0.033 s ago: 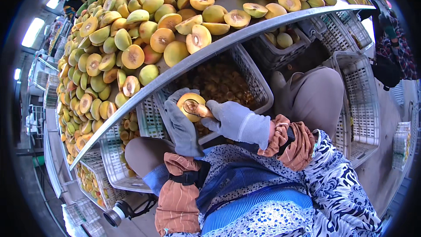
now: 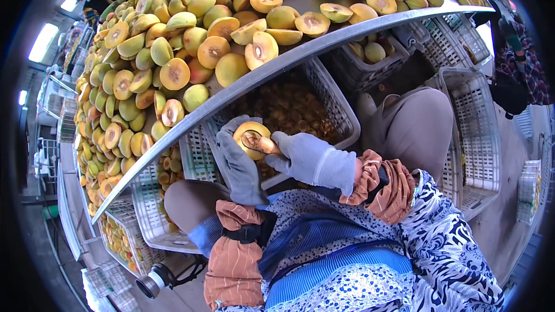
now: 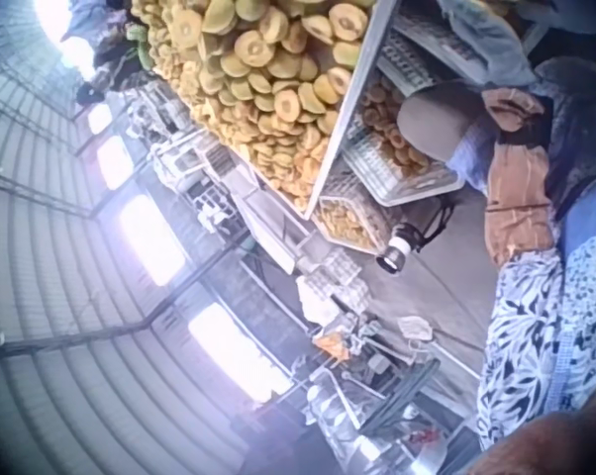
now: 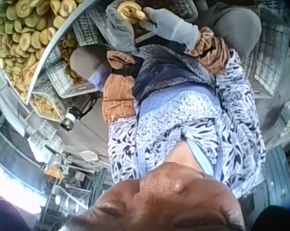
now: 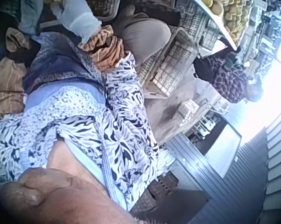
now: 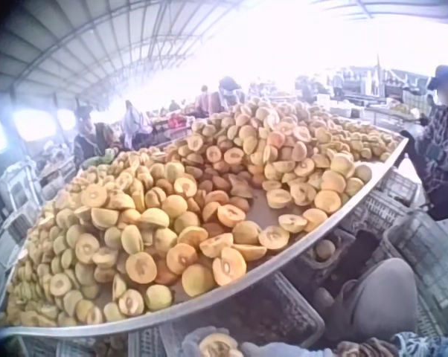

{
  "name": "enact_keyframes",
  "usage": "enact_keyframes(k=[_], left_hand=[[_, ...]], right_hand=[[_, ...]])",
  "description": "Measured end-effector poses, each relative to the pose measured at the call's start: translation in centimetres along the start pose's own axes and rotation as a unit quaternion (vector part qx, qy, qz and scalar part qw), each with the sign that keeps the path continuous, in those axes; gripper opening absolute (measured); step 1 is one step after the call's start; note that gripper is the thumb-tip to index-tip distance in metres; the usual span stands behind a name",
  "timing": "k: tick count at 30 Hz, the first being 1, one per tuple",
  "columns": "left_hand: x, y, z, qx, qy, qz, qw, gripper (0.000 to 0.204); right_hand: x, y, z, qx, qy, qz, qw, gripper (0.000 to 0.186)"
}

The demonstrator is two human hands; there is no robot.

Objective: The recorder is using a small hand tool to remove the pits from halved peaches on a large sorting table.

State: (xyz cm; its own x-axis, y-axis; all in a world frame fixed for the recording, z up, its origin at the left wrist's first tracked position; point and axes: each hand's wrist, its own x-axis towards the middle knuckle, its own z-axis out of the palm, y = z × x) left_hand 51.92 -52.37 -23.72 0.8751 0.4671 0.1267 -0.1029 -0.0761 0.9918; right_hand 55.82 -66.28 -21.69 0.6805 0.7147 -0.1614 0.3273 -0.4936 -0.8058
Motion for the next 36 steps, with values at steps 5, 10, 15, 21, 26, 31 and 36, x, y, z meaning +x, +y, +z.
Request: enact_keyframes(k=[5,10,15,21,26,31,36], left_hand=[[-0.1,0.1,-0.8,-0.012,-0.005,-0.028,1.0,0.053],[1.4,-0.2,-1.8,-0.043,-0.055,-0.12,0.99,0.055],[1.9,0.0,-2.1,-0.111,-0.064,-0.175,0.976,0.056],[-0.6,1.0,0.8,-0.034,0.083,-0.082,0.993,0.046],[-0.1,0.9,0.9,-0.15,0.13,-0.147,0.969,0.046],[0.3,0.5,0.9,-0.148,0.127,-0.185,0.963,0.046],[0.6,0.5,1.4,-0.13,0.159,-0.167,0.964,0.046]], right_hand=[[0.4,-0.4,-0.3,0.007,-0.087,0.021,0.996,0.029],[0.6,0.6,-0.8,-0.021,-0.162,0.011,0.987,0.028],[0.3,0.4,0.6,0.045,-0.101,0.026,0.994,0.029],[0.8,-0.3,1.1,0.124,-0.057,0.073,0.988,0.034],[1.1,0.0,1.8,0.092,-0.074,0.06,0.991,0.035],[1.7,0.2,2.7,0.0,-0.066,0.091,0.994,0.032],[2.2,1.1,4.9,0.21,0.013,0.063,0.976,0.027]])
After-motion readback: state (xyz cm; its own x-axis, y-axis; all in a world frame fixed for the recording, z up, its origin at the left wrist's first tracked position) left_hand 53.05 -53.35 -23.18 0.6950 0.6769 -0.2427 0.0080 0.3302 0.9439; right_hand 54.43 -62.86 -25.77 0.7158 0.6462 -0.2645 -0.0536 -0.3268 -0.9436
